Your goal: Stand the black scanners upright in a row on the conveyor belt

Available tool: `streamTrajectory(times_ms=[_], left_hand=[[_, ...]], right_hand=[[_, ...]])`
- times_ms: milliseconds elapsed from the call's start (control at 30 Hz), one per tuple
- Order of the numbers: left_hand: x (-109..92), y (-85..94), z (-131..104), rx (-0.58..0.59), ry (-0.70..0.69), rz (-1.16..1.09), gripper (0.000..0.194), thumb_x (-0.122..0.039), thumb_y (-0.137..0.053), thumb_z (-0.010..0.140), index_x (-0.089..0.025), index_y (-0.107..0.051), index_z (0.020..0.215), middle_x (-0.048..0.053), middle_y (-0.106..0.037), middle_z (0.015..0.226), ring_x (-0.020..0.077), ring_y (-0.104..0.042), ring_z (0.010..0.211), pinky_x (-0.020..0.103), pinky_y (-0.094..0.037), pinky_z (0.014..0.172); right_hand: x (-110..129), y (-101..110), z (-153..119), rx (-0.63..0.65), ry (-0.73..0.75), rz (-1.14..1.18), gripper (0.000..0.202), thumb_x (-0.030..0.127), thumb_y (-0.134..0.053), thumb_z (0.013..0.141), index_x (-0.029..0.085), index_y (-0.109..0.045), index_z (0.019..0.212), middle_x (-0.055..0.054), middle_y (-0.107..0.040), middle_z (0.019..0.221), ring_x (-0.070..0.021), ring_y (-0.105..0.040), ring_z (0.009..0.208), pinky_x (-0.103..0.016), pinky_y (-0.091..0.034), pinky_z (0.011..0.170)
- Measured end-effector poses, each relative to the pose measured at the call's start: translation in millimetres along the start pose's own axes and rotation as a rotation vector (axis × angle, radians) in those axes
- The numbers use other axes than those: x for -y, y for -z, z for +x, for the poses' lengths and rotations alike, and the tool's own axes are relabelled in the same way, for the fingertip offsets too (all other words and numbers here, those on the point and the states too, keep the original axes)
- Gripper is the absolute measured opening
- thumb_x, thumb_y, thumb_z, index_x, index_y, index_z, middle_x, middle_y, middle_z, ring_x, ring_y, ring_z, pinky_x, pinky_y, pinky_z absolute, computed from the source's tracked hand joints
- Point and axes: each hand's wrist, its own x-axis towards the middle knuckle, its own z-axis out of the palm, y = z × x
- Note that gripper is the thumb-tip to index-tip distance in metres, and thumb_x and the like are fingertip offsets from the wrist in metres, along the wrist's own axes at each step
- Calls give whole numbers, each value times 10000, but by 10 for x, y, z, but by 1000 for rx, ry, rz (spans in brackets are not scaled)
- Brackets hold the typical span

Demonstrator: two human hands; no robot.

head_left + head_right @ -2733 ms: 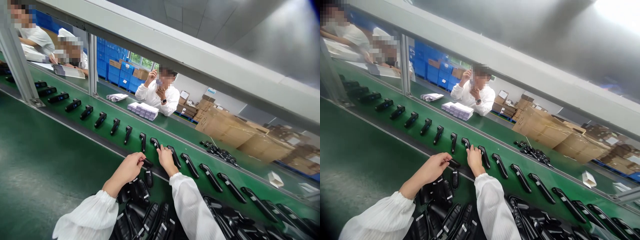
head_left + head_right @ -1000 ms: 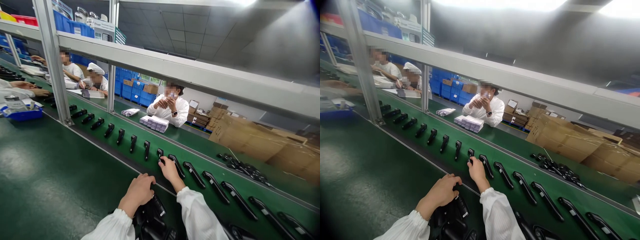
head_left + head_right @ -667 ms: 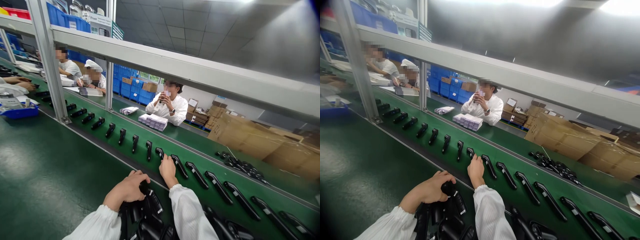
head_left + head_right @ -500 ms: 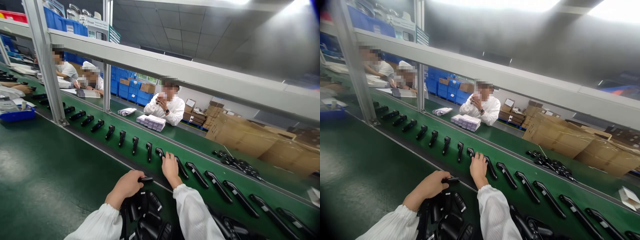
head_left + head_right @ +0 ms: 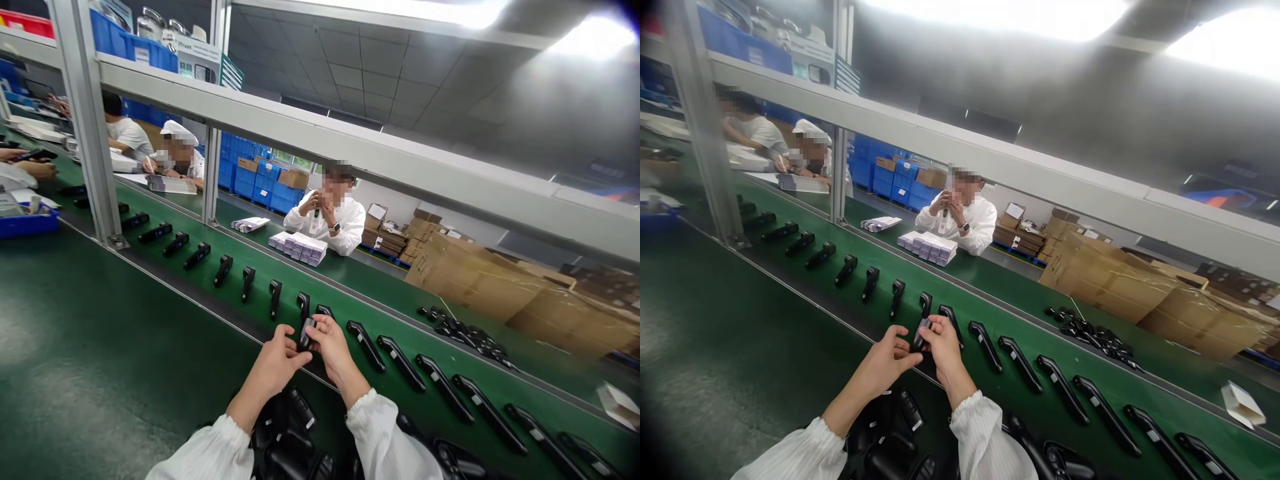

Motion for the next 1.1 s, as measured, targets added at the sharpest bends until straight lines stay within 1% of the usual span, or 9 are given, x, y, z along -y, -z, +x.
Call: streamTrajectory(times_ms=[67, 133, 267, 400, 700, 800, 900, 1000, 1100], left_hand=[[26, 21, -31, 90, -41, 100, 648, -387, -779, 581, -209, -543, 1158, 93, -586, 1127, 303, -538, 1098, 399, -452, 895], [54, 28, -60, 192, -99, 253, 556, -286, -817, 498, -250, -640, 1024, 67, -564, 1161, 328, -475, 1142, 435, -404, 933], [82, 18, -87, 223, -164, 437, 151, -231, -700, 642, -245, -666, 789, 44, -558, 1125, 294, -476, 1077, 444, -354, 906], [74, 37, -70, 163, -173, 387, 61, -244, -635, 714, -234, -617, 772, 28, -597, 974, 249, -505, 993, 360, -360, 840], [79, 131, 37, -53, -26, 9, 146, -352, -456, 857, -226, -525, 876, -43, -540, 632, 153, -547, 571, 271, -377, 591], [61, 183, 36, -101, 64, -153, 219, -377, -415, 869, -207, -517, 963, -36, -532, 617, 156, -567, 575, 256, -382, 561], [41, 188, 30, -89, 118, -306, 269, -434, -447, 847, -198, -498, 965, -8, -587, 700, 121, -509, 533, 231, -340, 499], [23, 127, 34, -38, 143, -417, 306, -467, -494, 811, -205, -471, 966, -10, -600, 722, 88, -425, 479, 212, -273, 451], [3, 60, 32, -6, 160, -472, 343, -482, -505, 800, -210, -437, 998, -33, -569, 660, 83, -392, 462, 202, -241, 441]], right_hand=[[-45, 62, 126, -61, 61, -235, 342, 328, -698, 699, 197, -589, 996, 9, -612, 780, -141, -569, 643, -249, -437, 563], [-63, 113, 237, -61, 122, -602, 271, 280, -636, 765, 215, -619, 1027, -12, -641, 880, -149, -598, 718, -260, -467, 647], [-67, 115, 342, -45, 144, -1124, 303, 191, -605, 815, 246, -644, 1111, -66, -644, 1093, -210, -615, 1006, -312, -443, 887], [-111, 50, 360, -113, 85, -1259, 436, 144, -563, 841, 181, -539, 1275, -152, -629, 1129, -286, -613, 1056, -364, -444, 861], [-123, 100, 398, -275, 52, -1379, 266, 193, -474, 921, 96, -554, 1156, -220, -598, 1131, -325, -575, 1098, -417, -443, 893], [-5, 183, 310, -258, 159, -1309, 300, 250, -480, 932, 144, -583, 1193, -202, -545, 1269, -332, -486, 1232, -459, -415, 976], [124, 224, 148, 26, 282, -881, 321, 293, -530, 909, 223, -615, 1210, -102, -548, 1332, -256, -490, 1247, -390, -417, 1018], [193, 158, -17, 338, 199, -423, 305, 379, -644, 848, 232, -676, 1114, -52, -649, 1183, -214, -590, 1090, -349, -450, 972], [198, 51, -108, 389, 101, -158, 272, 417, -734, 779, 199, -701, 938, -37, -682, 990, -188, -626, 918, -345, -480, 899]])
